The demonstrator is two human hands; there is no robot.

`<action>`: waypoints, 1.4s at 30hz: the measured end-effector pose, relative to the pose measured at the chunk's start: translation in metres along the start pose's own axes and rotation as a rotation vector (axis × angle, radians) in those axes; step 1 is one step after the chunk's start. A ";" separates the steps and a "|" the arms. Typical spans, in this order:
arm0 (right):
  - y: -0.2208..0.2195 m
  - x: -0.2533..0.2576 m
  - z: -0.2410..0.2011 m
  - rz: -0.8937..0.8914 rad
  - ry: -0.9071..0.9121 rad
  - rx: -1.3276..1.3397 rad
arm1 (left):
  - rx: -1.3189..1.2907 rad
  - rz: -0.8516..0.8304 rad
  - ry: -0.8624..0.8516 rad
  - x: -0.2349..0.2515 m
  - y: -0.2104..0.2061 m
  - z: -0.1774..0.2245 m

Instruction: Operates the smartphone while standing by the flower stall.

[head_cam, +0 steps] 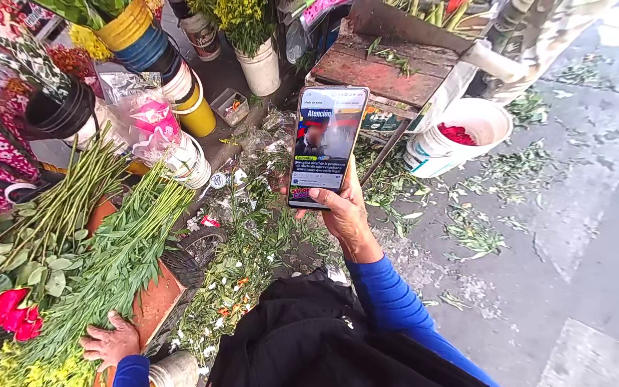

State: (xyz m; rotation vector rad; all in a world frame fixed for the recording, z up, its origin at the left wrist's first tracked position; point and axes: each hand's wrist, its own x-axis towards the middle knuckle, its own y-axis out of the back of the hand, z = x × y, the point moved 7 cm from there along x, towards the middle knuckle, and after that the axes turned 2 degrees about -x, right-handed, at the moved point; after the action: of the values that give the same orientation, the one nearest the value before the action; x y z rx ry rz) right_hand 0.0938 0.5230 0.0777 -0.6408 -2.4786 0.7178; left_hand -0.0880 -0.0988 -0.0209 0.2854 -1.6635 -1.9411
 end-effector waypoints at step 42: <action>0.002 -0.010 -0.015 -0.003 0.082 -0.007 | -0.020 0.000 0.000 -0.001 0.002 0.001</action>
State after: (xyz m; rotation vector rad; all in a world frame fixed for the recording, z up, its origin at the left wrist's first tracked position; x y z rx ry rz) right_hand 0.1109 0.5243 0.0844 -0.6562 -2.4077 0.6693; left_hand -0.0867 -0.0977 -0.0195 0.2769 -1.6427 -1.9568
